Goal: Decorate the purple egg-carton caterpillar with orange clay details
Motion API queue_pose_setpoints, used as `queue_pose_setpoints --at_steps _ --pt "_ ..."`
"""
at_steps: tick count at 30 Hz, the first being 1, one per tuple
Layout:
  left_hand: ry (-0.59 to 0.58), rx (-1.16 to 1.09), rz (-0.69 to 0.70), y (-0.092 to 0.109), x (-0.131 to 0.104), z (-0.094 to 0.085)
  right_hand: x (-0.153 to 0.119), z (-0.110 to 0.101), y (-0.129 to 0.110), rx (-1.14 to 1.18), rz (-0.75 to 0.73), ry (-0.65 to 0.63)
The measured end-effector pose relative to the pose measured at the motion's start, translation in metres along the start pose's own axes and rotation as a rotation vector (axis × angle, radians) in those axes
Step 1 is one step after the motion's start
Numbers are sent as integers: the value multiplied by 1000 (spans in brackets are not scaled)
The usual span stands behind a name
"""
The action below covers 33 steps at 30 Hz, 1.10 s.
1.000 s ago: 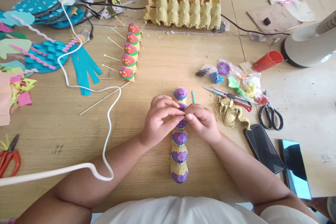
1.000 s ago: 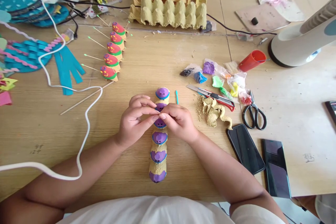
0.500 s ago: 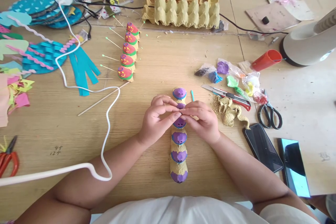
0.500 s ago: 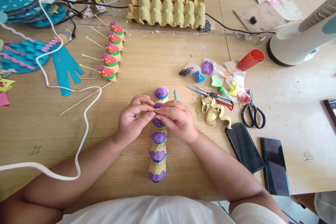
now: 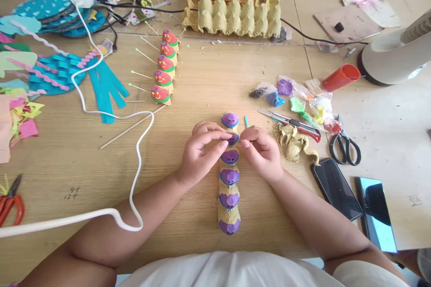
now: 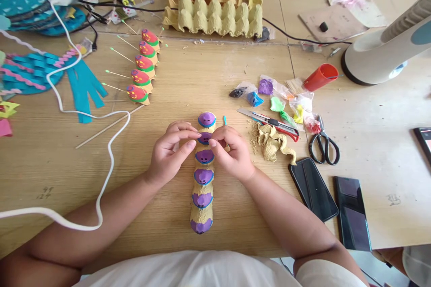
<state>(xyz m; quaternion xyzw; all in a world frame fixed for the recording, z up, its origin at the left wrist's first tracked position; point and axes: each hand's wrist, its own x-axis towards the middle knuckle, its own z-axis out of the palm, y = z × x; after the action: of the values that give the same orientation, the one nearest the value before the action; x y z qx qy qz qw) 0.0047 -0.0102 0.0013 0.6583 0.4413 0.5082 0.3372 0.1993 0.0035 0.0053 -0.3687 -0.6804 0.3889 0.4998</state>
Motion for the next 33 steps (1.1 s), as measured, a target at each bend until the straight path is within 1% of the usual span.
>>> queue_pose_setpoints --at_steps 3,8,11,19,25,30,33 --pt "-16 19 39 1 0 0 0 0 1 -3 14 -2" --pt "-61 82 106 3 1 -1 1 1 0 2 -26 -54" --pt "-71 124 136 3 1 -1 1 2 -1 7 -22 -73" --pt "-31 144 130 2 1 -1 0 3 -1 28 -26 -135" --pt "-1 116 95 3 1 0 0 0 0 -18 -22 -92" --pt "-8 120 99 3 1 0 0 1 2 -60 -120 -82" --pt "-13 116 108 1 1 0 0 1 3 -43 -117 -58"
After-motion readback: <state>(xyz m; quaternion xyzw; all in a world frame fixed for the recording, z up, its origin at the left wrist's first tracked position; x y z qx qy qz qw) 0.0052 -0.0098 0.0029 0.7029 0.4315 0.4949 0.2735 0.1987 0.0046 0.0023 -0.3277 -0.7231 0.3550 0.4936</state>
